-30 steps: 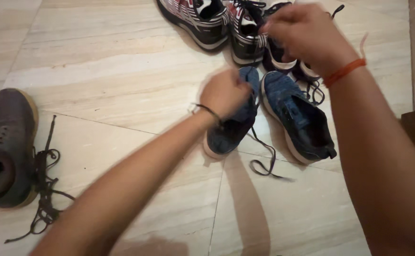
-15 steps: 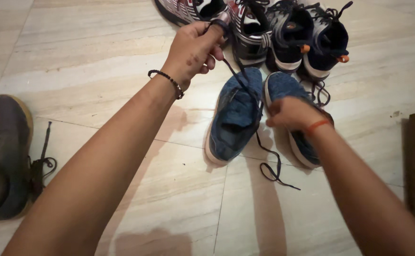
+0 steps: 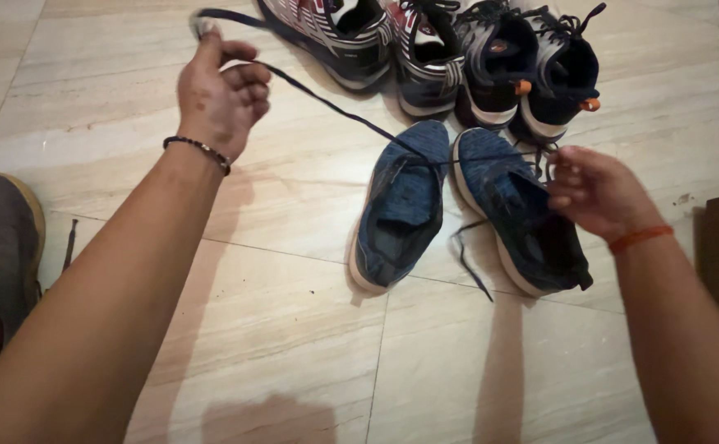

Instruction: The person laces a white sneaker, then moves to a blue sneaker and laces it. The person handles the laces and shoes directly without tools.

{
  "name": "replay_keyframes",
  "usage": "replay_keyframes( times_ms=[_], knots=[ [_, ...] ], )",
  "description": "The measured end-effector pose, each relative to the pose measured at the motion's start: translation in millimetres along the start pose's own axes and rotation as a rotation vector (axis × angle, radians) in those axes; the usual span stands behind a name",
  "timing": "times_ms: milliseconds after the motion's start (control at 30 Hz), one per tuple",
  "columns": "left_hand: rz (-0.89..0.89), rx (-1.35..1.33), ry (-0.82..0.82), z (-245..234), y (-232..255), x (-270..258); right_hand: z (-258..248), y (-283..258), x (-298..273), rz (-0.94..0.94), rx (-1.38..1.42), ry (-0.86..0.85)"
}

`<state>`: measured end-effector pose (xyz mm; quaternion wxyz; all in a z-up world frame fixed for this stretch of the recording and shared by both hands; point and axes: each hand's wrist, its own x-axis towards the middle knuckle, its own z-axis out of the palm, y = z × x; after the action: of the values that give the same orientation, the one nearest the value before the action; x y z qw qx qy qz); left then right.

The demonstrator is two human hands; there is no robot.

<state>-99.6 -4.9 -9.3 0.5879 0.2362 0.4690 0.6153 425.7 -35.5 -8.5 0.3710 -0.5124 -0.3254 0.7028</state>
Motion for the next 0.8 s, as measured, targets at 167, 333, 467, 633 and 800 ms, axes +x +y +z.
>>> replay_keyframes(
  times_ms=[167, 333, 467, 633, 800],
  knots=[
    [-0.008, 0.027, 0.086, -38, -15, 9, -20, -15, -4, -0.135, 0.078, 0.032],
    [-0.042, 0.222, -0.029, -20, -15, 11, 7, -12, 7, -0.116, -0.639, 0.297],
    [0.073, 0.441, -0.436, 72, -25, 24, 98, -8, 24, -0.793, -1.081, 0.016],
    [0.148, 0.800, -0.880, 184, -35, 15, 177, -39, 26, -0.427, -0.181, -0.466],
    [0.009, 0.563, -0.688, 182, -28, 9, 155, -40, 9, -0.169, -0.393, -0.227]
  ],
)
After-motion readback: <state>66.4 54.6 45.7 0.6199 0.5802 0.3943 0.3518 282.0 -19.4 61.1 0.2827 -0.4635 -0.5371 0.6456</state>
